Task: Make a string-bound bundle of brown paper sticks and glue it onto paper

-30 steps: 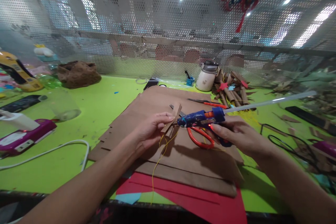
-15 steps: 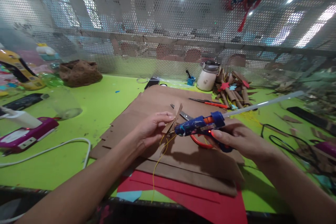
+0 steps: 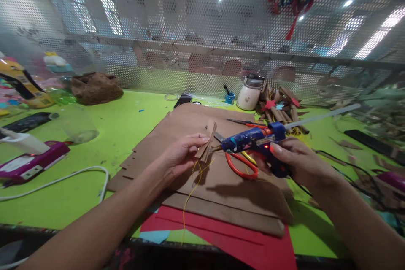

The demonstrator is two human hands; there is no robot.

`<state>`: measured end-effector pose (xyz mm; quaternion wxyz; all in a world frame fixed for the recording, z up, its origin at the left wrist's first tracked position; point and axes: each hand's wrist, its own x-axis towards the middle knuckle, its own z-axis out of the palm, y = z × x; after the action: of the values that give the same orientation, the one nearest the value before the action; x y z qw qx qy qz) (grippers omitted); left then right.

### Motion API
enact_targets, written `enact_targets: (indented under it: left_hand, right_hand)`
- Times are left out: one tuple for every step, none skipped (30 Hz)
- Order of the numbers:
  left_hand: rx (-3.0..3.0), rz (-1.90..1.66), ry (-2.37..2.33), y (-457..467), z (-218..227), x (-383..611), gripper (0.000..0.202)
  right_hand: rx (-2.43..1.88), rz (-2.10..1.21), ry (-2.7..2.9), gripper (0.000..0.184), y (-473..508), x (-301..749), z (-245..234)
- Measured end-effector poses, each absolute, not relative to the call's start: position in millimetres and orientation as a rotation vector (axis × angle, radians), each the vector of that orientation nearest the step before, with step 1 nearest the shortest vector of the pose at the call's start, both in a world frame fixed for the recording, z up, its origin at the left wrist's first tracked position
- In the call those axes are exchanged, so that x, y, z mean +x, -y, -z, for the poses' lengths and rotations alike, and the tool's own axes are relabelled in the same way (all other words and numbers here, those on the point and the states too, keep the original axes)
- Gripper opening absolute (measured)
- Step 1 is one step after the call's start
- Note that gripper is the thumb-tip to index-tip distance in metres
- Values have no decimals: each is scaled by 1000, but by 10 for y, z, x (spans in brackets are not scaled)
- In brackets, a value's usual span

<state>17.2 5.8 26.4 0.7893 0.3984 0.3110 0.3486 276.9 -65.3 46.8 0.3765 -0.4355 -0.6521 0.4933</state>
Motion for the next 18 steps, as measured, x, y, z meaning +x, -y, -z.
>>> enact_targets:
  left_hand:
    - [863, -752, -674, -55, -266, 172, 5]
    - [868, -749, -677, -51, -269, 172, 6]
    - [870, -746, -680, -47, -273, 173, 6]
    - [870, -744, -683, -42, -278, 173, 6]
    - [871, -740, -683, -37, -283, 173, 6]
    - [872, -738, -681, -33, -289, 175, 5]
    - [874, -735, -679, -29, -295, 177, 5]
    - [877, -731, -675, -25, -300, 180, 4]
    - [880, -728, -671, -23, -303, 183, 4]
    - [884, -724, -667, -22, -305, 187, 4]
    - [888, -721, -664, -23, -304, 190, 4]
    - [893, -721, -659, -25, -300, 193, 4]
    - [897, -722, -653, -28, -295, 195, 4]
    - [898, -721, -651, -32, -288, 196, 3]
    - [898, -717, -652, -36, -279, 195, 3]
    - [898, -713, -652, -41, -271, 194, 3]
    - [897, -707, -651, -47, -263, 192, 4]
    - [892, -705, -650, -52, -256, 189, 4]
  right_hand:
    - [-1114, -1256, 1664, 45, 643, 2771, -464]
    - [-1128, -1240, 1671, 44, 637, 2766, -463]
    - [-1154, -1220, 1688, 43, 634, 2756, -466]
    - [-1185, -1200, 1714, 42, 632, 2740, -472]
    - [-1218, -1185, 1744, 41, 631, 2720, -479]
    - [-1245, -1178, 1772, 41, 630, 2698, -488]
    - [-1258, -1178, 1793, 41, 628, 2676, -495]
    - [-1256, -1186, 1804, 42, 625, 2657, -500]
    - [-1245, -1201, 1813, 42, 620, 2642, -501]
    - [-1232, -1219, 1818, 42, 615, 2632, -496]
    - [-1219, -1236, 1821, 42, 608, 2628, -486]
    - [-1210, -1250, 1818, 41, 601, 2629, -472]
    - [-1207, -1258, 1809, 40, 595, 2634, -454]
    - [-1207, -1266, 1794, 40, 590, 2640, -434]
    - [-1209, -1276, 1777, 40, 588, 2645, -416]
    - [-1209, -1289, 1761, 39, 588, 2648, -400]
    - [-1205, -1309, 1750, 39, 591, 2646, -389]
    - [-1200, -1330, 1743, 39, 596, 2641, -383]
